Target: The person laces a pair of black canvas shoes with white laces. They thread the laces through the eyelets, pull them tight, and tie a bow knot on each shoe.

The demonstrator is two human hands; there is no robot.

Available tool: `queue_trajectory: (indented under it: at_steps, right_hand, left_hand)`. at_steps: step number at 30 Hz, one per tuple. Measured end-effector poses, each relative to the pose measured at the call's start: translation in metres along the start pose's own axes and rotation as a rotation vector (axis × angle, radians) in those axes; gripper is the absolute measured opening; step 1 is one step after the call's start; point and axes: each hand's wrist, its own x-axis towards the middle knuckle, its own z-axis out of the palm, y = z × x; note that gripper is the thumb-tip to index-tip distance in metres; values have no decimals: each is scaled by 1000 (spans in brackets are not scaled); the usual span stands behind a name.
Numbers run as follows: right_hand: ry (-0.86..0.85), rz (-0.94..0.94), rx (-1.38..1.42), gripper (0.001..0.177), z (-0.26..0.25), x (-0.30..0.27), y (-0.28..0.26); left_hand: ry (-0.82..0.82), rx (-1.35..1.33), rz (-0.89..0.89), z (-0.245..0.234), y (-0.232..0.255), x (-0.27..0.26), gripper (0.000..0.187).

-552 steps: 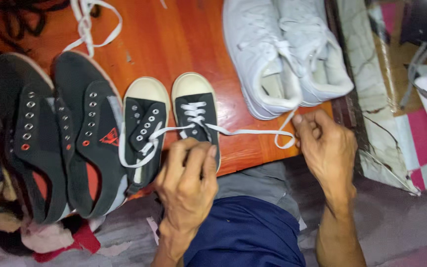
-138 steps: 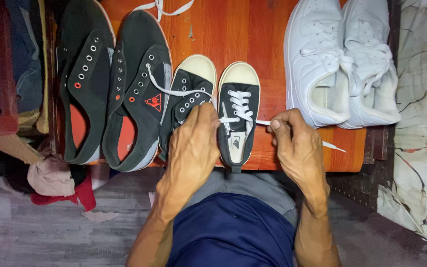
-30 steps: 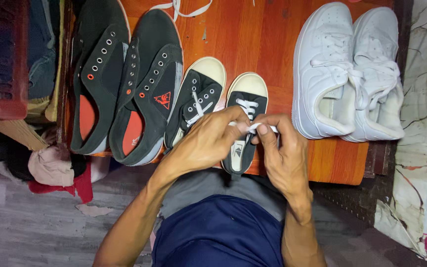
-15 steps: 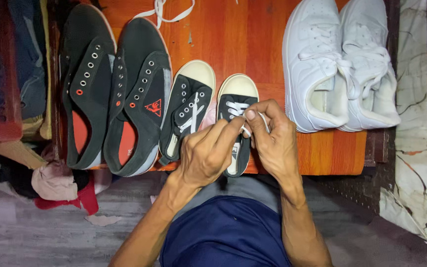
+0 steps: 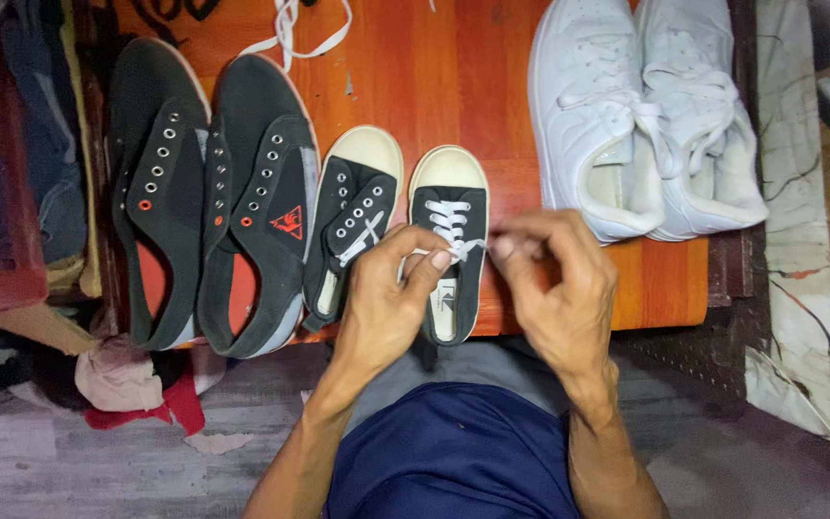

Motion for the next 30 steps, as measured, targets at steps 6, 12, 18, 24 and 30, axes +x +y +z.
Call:
queue_trajectory:
  at_steps: [6, 12, 18, 24, 30]
  right_hand:
    - [-65, -84, 5, 21, 4, -6, -4]
    - [-15, -227, -92, 26, 10, -5, 4]
    - [-15, -273, -160, 17, 11, -8, 8]
    - [-209, -160, -126, 14, 9, -2, 8]
    - [-457, -85, -69, 21, -8, 1, 7]
  left_hand:
    - [-70, -497, -268, 1, -22, -3, 15]
    - [-26, -433, -274, 5, -22, -6, 19]
    - [-16, -333, -122, 12, -21, -3, 20]
    - [34, -217, -160, 15, -21, -2, 19]
    - [42, -195, -76, 17, -22, -2, 20]
